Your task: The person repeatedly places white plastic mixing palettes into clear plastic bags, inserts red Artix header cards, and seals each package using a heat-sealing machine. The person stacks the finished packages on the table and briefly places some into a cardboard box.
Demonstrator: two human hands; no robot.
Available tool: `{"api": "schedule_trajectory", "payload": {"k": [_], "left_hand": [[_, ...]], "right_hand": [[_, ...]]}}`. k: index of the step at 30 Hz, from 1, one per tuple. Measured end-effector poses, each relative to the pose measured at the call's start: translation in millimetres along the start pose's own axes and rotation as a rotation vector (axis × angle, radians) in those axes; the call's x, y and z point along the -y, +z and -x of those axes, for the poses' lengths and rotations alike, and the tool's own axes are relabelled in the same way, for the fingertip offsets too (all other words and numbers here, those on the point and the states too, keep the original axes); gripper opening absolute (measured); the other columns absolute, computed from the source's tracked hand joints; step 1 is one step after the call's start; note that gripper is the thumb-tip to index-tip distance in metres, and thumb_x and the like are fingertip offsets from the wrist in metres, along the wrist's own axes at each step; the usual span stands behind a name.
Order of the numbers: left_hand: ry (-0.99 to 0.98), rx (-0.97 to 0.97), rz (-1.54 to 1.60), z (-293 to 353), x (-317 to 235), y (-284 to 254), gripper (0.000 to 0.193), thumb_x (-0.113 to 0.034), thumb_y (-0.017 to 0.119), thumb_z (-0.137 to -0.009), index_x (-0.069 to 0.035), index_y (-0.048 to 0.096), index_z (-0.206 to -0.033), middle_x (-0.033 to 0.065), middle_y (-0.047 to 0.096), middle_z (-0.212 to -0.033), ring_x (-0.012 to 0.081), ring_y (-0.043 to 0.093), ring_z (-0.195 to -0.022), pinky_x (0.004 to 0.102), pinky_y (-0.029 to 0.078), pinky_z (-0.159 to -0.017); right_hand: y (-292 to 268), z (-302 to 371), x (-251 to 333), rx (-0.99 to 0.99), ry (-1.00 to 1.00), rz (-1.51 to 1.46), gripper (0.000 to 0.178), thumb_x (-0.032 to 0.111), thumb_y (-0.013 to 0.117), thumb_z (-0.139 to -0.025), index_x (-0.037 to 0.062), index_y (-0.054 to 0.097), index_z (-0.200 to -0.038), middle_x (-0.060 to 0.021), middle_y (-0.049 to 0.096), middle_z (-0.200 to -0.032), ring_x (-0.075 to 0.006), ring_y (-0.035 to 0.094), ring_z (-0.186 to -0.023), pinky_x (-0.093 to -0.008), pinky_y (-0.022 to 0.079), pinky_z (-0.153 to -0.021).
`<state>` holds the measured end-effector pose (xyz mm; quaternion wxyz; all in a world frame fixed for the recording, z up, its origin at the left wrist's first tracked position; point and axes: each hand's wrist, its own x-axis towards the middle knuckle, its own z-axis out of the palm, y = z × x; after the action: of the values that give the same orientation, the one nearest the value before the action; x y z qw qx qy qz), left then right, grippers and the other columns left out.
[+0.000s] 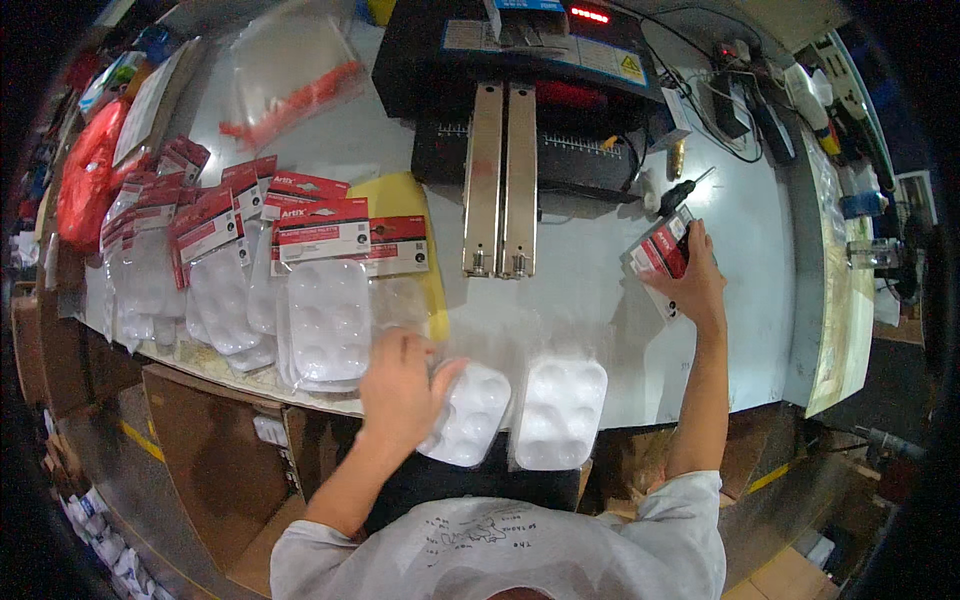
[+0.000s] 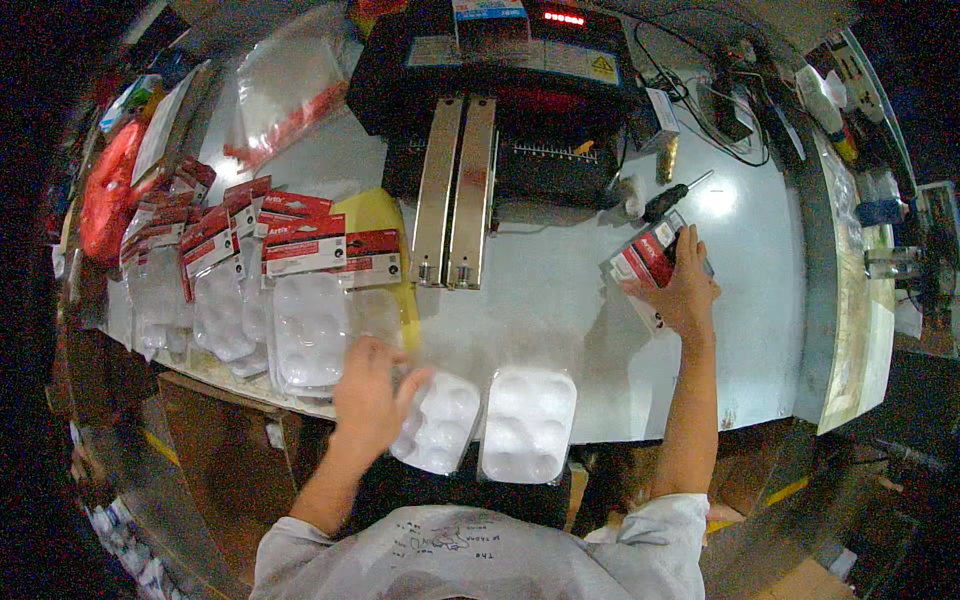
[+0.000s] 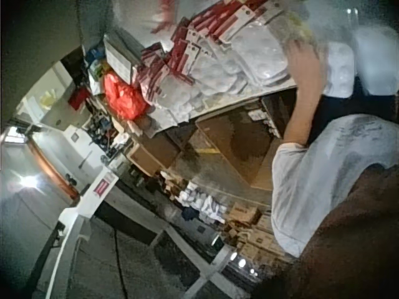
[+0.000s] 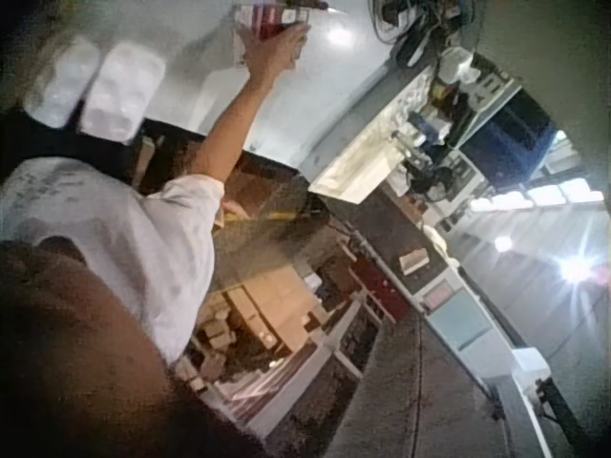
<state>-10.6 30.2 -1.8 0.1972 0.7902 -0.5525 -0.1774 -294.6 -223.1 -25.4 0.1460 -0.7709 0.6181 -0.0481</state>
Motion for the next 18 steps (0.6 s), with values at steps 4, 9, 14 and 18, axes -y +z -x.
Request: {"api": "schedule_trajectory", "payload": {"k": [4, 9, 14, 18], "left_hand": [[-0.065, -0.136, 0.243, 6.8, -0.1, 19.0, 0.016, -0.008, 0.066, -0.075, -0.002, 0.057, -0.087, 0.0146, 0.053, -0.084, 0.0312, 0.057, -0.076, 0.0347, 0.046, -0.071], [-0.075, -0.205, 0.546, 3.3, -3.6, 6.1, 0.009, -0.006, 0.057, -0.085, -0.002, 0.050, -0.089, 0.0159, 0.062, -0.091, 0.0209, 0.060, -0.077, 0.0291, 0.048, -0.067], [-0.295, -0.077, 1.154, 14.9, -2.1, -14.5, 0.015, -0.017, 0.046, -0.094, -0.003, 0.044, -0.098, 0.0191, 0.066, -0.092, 0.0156, 0.060, -0.076, 0.0246, 0.046, -0.070], [-0.422, 0.014, 1.379, 16.0, -0.7, -25.5, 0.019, -0.016, 0.045, -0.095, 0.000, 0.048, -0.104, 0.0203, 0.065, -0.093, 0.0202, 0.063, -0.083, 0.0275, 0.048, -0.077]], "right_hand": [[-1.6, 12.8, 9.7, -0.083, -0.082, 0.030, 0.115, 0.054, 0.079, -0.051, 0.0047, 0.024, -0.139, -0.0140, 0.031, -0.142, -0.0290, 0.032, -0.130, -0.0535, 0.022, -0.099], [-3.8, 19.8, 12.0, -0.037, -0.023, -0.033, 0.111, 0.053, 0.080, -0.051, 0.0091, 0.026, -0.139, -0.0115, 0.040, -0.135, -0.0274, 0.044, -0.119, -0.0486, 0.024, -0.094], [-4.5, 12.0, 10.1, -0.081, -0.029, -0.018, 0.110, 0.055, 0.079, -0.052, 0.0127, 0.027, -0.139, -0.0096, 0.041, -0.135, -0.0259, 0.047, -0.116, -0.0498, 0.027, -0.091], [-6.3, 5.4, 1.0, -0.129, -0.073, -0.041, 0.102, 0.054, 0.079, -0.052, 0.0117, 0.036, -0.135, -0.0086, 0.056, -0.120, -0.0238, 0.055, -0.106, -0.0451, 0.031, -0.089]]}}
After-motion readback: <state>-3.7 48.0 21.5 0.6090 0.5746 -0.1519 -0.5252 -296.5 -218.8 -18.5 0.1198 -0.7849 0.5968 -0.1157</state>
